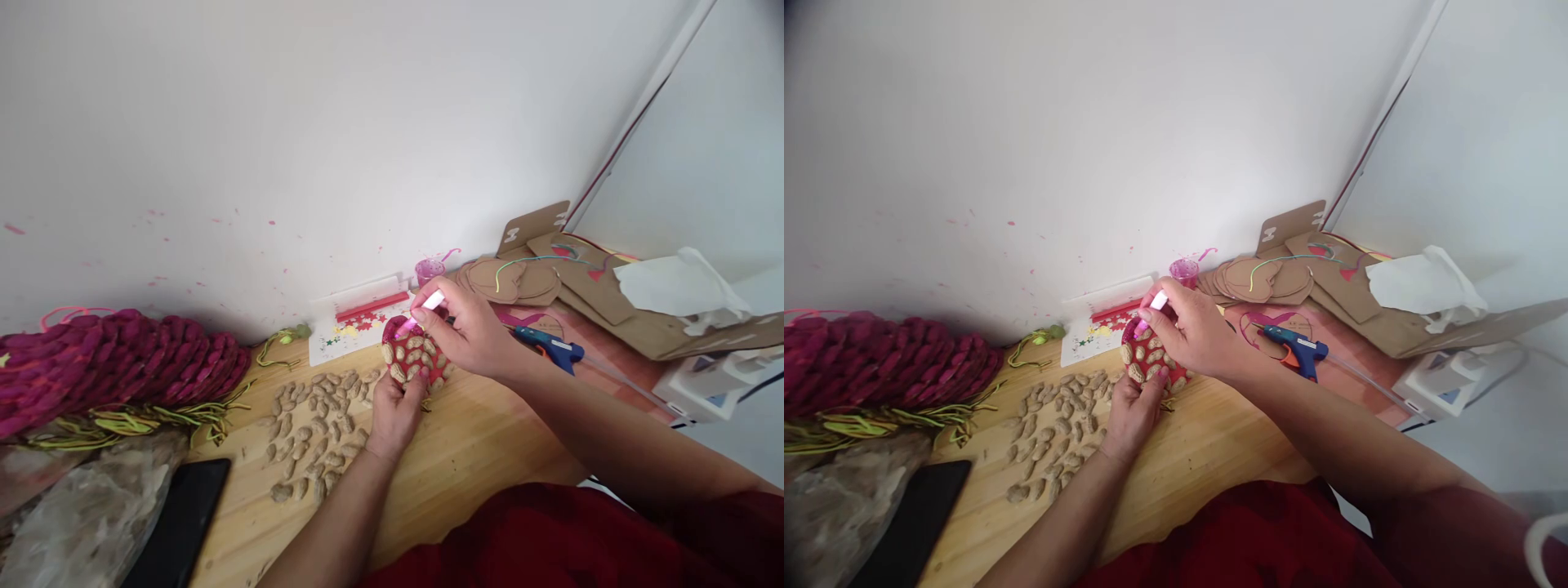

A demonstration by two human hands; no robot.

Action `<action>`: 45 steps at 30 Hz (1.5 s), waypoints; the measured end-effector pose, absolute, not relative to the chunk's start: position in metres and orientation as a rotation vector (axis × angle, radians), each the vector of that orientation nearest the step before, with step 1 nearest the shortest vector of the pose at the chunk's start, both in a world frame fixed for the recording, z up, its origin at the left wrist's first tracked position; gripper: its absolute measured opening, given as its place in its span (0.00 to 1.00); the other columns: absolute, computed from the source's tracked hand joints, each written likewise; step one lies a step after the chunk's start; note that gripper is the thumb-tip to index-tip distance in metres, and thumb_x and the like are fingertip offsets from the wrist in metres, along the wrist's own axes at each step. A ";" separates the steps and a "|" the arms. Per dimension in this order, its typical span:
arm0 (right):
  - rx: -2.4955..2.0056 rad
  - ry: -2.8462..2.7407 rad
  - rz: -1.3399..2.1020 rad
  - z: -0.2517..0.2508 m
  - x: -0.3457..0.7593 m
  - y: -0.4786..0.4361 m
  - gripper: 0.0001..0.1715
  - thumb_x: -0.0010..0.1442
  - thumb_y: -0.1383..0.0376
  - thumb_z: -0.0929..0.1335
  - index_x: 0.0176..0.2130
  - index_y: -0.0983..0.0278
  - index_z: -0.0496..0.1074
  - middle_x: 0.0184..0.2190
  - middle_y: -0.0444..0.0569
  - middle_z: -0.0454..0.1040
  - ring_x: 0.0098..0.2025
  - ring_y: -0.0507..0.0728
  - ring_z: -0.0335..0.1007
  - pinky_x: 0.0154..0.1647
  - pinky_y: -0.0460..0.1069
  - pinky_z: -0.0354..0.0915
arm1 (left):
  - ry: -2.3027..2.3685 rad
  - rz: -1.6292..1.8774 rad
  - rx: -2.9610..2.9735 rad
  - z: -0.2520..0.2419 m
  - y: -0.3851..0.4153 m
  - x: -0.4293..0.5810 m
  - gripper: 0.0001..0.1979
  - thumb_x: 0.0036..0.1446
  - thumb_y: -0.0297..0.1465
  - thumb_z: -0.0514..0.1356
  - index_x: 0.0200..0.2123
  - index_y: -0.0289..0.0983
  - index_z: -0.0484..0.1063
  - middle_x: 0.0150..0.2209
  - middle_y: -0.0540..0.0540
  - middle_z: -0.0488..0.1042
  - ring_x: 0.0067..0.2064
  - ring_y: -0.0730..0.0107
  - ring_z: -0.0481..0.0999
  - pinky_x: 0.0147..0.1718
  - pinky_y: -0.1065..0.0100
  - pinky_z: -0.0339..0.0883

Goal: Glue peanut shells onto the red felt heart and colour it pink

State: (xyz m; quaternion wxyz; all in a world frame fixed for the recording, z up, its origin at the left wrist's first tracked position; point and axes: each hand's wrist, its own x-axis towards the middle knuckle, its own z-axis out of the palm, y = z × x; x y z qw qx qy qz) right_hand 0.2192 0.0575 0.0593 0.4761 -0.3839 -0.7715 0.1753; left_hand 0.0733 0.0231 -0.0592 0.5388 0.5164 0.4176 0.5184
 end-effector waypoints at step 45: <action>-1.014 -1.794 0.481 0.050 0.227 0.062 0.05 0.68 0.63 0.66 0.39 0.62 0.69 0.29 0.46 0.75 0.28 0.53 0.68 0.30 0.48 0.63 | 0.980 1.231 1.248 -0.060 0.024 0.073 0.15 0.62 0.38 0.62 0.46 0.34 0.79 0.47 0.41 0.82 0.49 0.58 0.79 0.54 0.61 0.68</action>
